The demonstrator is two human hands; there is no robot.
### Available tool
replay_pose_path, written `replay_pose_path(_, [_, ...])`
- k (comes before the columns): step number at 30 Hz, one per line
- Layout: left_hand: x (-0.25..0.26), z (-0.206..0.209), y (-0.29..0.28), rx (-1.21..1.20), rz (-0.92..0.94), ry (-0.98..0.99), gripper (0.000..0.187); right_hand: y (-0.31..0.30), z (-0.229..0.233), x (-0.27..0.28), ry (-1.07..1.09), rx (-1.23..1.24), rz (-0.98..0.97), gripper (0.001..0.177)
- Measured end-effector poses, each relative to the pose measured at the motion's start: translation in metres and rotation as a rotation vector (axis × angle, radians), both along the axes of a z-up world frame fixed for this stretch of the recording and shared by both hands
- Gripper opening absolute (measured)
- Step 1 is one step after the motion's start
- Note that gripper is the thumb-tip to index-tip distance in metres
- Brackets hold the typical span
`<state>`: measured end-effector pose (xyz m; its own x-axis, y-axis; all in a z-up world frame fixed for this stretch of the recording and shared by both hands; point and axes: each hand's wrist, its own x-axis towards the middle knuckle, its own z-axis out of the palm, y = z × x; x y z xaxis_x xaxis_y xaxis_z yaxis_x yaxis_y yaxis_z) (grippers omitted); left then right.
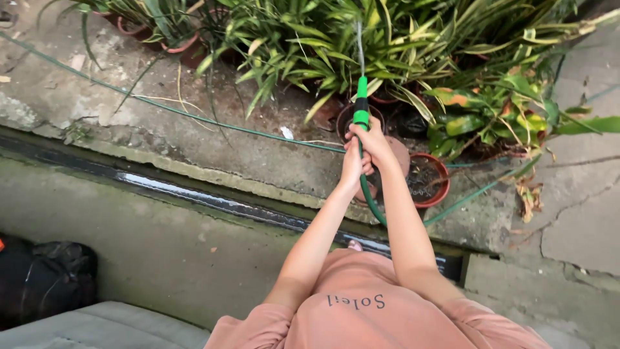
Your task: Watering various potted plants in a garden using a hose nozzle
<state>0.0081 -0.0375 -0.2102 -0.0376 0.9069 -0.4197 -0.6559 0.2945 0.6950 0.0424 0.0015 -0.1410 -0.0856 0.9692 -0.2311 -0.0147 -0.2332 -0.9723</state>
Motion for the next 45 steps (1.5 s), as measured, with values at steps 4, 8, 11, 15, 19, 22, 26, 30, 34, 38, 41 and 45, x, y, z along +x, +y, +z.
replay_pose_path(4, [0.003, 0.016, 0.009, 0.006, 0.008, 0.021, 0.032, 0.006, 0.011, 0.007, 0.042, 0.007, -0.066, 0.061])
replay_pose_path(8, [0.003, 0.036, 0.019, 0.067, 0.053, 0.148, 0.030, 0.025, 0.026, 0.011, 0.012, 0.033, -0.016, 0.062])
replay_pose_path(11, [-0.002, 0.044, 0.027, 0.110, 0.051, 0.281, 0.031, 0.053, 0.019, 0.011, -0.007, 0.080, -0.017, 0.054])
replay_pose_path(15, [-0.002, 0.015, 0.027, 0.131, -0.029, 0.255, 0.035, 0.085, -0.005, 0.006, 0.056, 0.105, -0.053, 0.050])
replay_pose_path(19, [-0.010, -0.007, 0.042, 0.156, -0.026, 0.155, 0.032, 0.091, -0.025, -0.018, 0.097, 0.078, -0.059, 0.053])
replay_pose_path(22, [-0.032, 0.006, 0.038, 0.204, -0.116, 0.229, 0.037, 0.092, -0.040, -0.041, 0.049, 0.080, -0.078, 0.054])
replay_pose_path(26, [-0.069, 0.035, 0.034, 0.159, -0.148, 0.226, 0.041, 0.096, -0.039, -0.072, 0.030, 0.078, -0.134, 0.053])
replay_pose_path(30, [-0.101, 0.014, 0.038, 0.082, -0.212, 0.213, 0.045, 0.083, -0.026, -0.104, 0.110, -0.046, -0.216, 0.065])
replay_pose_path(34, [-0.127, 0.017, 0.034, 0.087, -0.273, 0.302, 0.052, 0.083, -0.032, -0.120, 0.127, -0.053, -0.260, 0.069])
replay_pose_path(38, [-0.133, 0.029, 0.033, 0.082, -0.315, 0.338, 0.054, 0.080, -0.022, -0.124, 0.141, -0.046, -0.293, 0.071])
replay_pose_path(41, [-0.133, 0.055, 0.036, 0.109, -0.336, 0.356, 0.057, 0.085, -0.009, -0.121, 0.168, -0.026, -0.302, 0.069])
replay_pose_path(45, [-0.118, 0.005, 0.058, 0.147, -0.337, 0.358, 0.060, 0.091, -0.007, -0.111, 0.166, 0.002, -0.288, 0.069])
